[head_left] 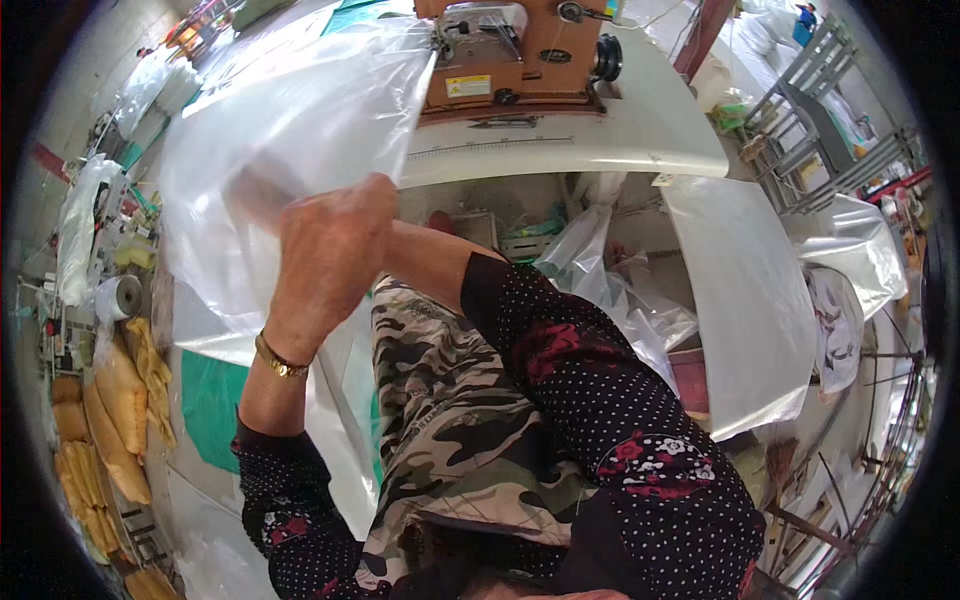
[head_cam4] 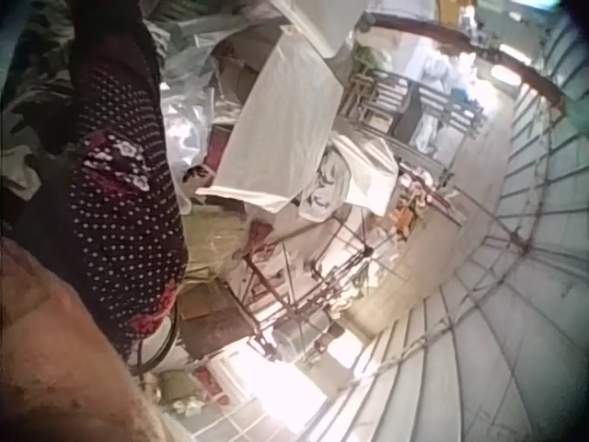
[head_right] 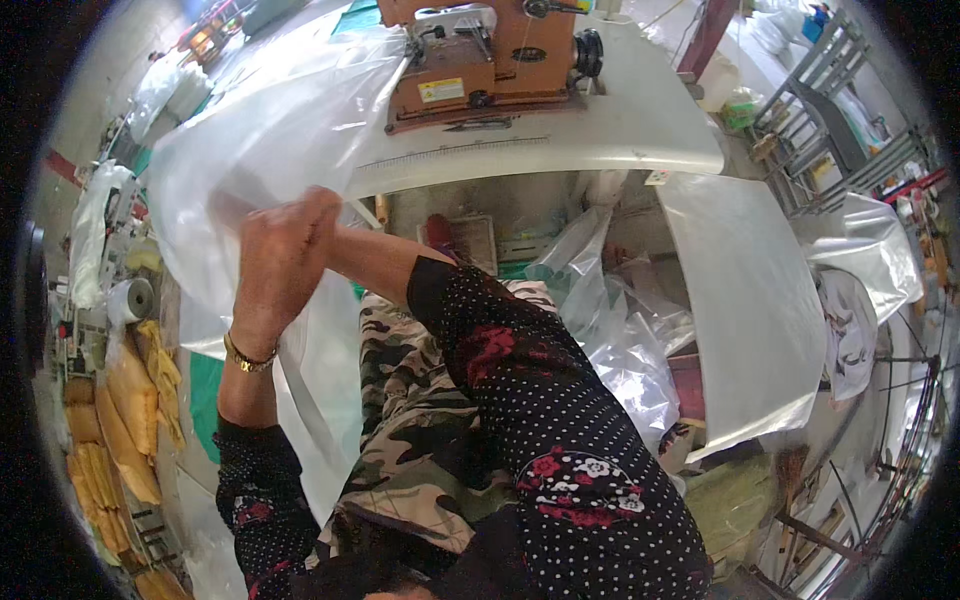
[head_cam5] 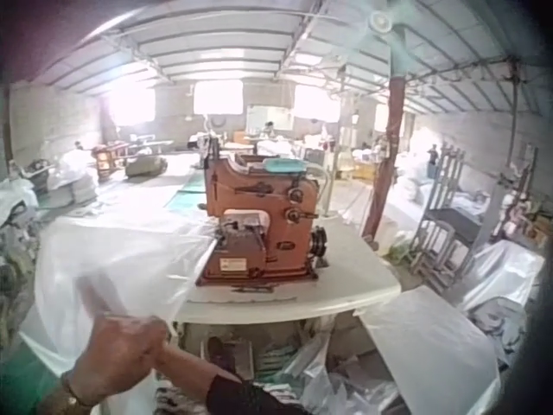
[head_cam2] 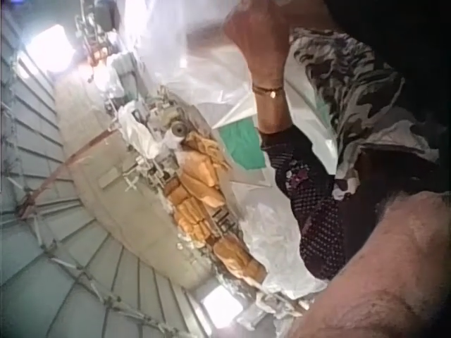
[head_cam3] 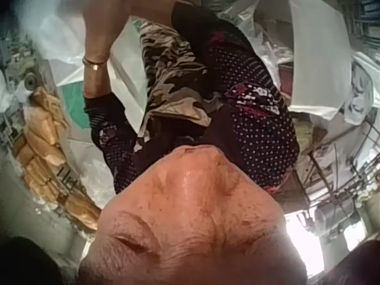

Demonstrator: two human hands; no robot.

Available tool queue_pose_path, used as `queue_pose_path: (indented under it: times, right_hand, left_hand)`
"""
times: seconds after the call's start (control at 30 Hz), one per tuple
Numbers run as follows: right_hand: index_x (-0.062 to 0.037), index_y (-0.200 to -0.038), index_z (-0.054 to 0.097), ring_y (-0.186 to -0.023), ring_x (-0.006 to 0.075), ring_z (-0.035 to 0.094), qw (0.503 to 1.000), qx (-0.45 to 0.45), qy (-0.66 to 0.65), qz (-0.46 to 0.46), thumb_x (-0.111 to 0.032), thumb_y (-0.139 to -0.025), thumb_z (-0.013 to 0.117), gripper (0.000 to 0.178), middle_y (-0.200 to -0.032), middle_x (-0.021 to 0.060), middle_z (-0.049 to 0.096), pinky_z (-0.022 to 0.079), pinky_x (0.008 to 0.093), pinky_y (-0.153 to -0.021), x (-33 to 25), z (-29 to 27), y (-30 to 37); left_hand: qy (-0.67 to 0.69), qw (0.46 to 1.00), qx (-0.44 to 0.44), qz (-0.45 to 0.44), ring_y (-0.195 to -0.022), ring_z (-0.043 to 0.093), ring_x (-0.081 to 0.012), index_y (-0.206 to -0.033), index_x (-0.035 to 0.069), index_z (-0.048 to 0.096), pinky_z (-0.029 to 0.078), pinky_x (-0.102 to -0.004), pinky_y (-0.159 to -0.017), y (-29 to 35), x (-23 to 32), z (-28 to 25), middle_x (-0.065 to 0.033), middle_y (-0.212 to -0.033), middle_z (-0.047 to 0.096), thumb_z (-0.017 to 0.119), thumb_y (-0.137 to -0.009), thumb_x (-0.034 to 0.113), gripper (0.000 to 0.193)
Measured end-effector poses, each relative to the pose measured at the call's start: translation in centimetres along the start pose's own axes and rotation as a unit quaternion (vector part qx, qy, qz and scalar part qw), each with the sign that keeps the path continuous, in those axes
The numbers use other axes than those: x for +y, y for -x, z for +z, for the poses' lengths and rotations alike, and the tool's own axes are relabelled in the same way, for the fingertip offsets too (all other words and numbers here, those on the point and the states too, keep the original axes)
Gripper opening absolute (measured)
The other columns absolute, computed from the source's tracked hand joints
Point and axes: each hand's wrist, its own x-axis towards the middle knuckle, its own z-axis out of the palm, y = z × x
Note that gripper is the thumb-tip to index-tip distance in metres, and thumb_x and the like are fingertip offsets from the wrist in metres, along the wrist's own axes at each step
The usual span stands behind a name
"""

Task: The person stitches the edges of large plastic sheets using an industrial sewing machine.

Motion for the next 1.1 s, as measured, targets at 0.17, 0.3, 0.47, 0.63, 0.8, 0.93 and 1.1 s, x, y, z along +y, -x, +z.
queue_pose_path:
  times: [0.17, 0.3, 0.47, 0.63, 0.8, 0.93, 1.1]
  right_hand:
    - [0.0024, -0.128, 0.047, -0.124, 0.0185, 0.046, 0.885, -0.055, -0.455, 0.088, -0.021, -0.097, 0.052, 0.039, -0.132, 0.0103, 0.051, 0.04, 0.0343, -0.106, -4.3, 1.5, 1.8]
    - [-0.0019, -0.131, 0.046, -0.124, 0.0231, 0.047, 0.899, -0.117, -0.422, 0.003, -0.028, -0.098, 0.047, 0.042, -0.135, 0.0125, 0.049, 0.039, 0.0379, -0.106, 6.2, -3.5, 8.0]
    - [-0.002, -0.096, 0.064, -0.07, 0.0135, 0.057, 0.928, 0.274, 0.143, 0.206, -0.019, -0.099, 0.053, 0.02, -0.077, 0.0011, 0.062, 0.048, 0.0292, -0.066, 0.3, -10.4, 8.2]
    - [-0.0031, -0.099, 0.064, -0.081, 0.0175, 0.061, 0.896, 0.136, 0.421, -0.034, -0.015, -0.092, 0.065, 0.014, -0.09, 0.0091, 0.064, 0.048, 0.0318, -0.074, -6.7, -14.3, 5.9]
    - [-0.0101, -0.102, 0.066, -0.106, 0.0206, 0.057, 0.763, -0.229, 0.576, -0.185, -0.015, -0.083, 0.069, 0.019, -0.107, 0.0029, 0.061, 0.039, 0.0411, -0.1, -10.4, -16.6, 2.9]
    - [-0.0131, -0.103, 0.067, -0.112, 0.0177, 0.054, 0.707, -0.382, 0.578, -0.144, -0.018, -0.081, 0.069, 0.022, -0.107, -0.0001, 0.06, 0.033, 0.043, -0.111, -11.5, -15.4, 3.1]
    - [-0.0135, -0.099, 0.066, -0.11, 0.0171, 0.055, 0.699, -0.398, 0.567, -0.179, -0.017, -0.078, 0.066, 0.021, -0.104, 0.0001, 0.059, 0.034, 0.0434, -0.11, -10.8, -15.1, 3.6]
  left_hand:
    - [-0.023, 0.997, -0.074, 0.0, -0.063, 0.062, -0.0348, -0.089, 0.008, 0.056, 0.045, -0.045, -0.057, 5.4, -2.8, 5.9, -0.0168, -0.067, 0.059, 0.056, -0.091, 0.015, 0.008]
    - [0.011, 0.997, 0.01, -0.069, -0.058, 0.061, -0.0328, -0.09, 0.008, 0.057, 0.045, -0.042, -0.052, 7.4, -2.5, 12.2, -0.0134, -0.065, 0.06, 0.059, -0.091, 0.013, 0.005]
    - [0.099, 0.972, 0.137, -0.161, -0.055, 0.058, -0.0344, -0.084, 0.008, 0.055, 0.044, -0.0451, -0.05, 9.0, -2.3, 16.3, -0.0109, -0.059, 0.056, 0.06, -0.091, 0.014, 0.011]
    - [0.352, 0.878, 0.184, -0.266, -0.065, 0.06, -0.0102, -0.088, 0.007, 0.062, 0.043, -0.0297, -0.055, 9.5, -2.3, 20.6, -0.0053, -0.067, 0.06, 0.063, -0.093, 0.01, 0.007]
    - [0.683, 0.623, 0.186, -0.332, -0.069, 0.051, 0.0, -0.091, 0.004, 0.067, 0.04, -0.0218, -0.06, 9.5, -2.1, 21.1, 0.0071, -0.078, 0.062, 0.068, -0.092, 0.01, 0.007]
    - [0.686, 0.593, 0.152, -0.394, -0.06, 0.047, 0.0023, -0.088, 0.007, 0.069, 0.035, -0.0168, -0.054, 9.2, -1.8, 19.0, 0.0094, -0.072, 0.061, 0.072, -0.09, 0.017, 0.011]
    - [0.686, 0.602, 0.095, -0.398, -0.052, 0.039, 0.0028, -0.086, 0.008, 0.07, 0.026, -0.0166, -0.047, 9.2, -2.2, 17.3, 0.0111, -0.066, 0.058, 0.072, -0.089, 0.019, 0.011]
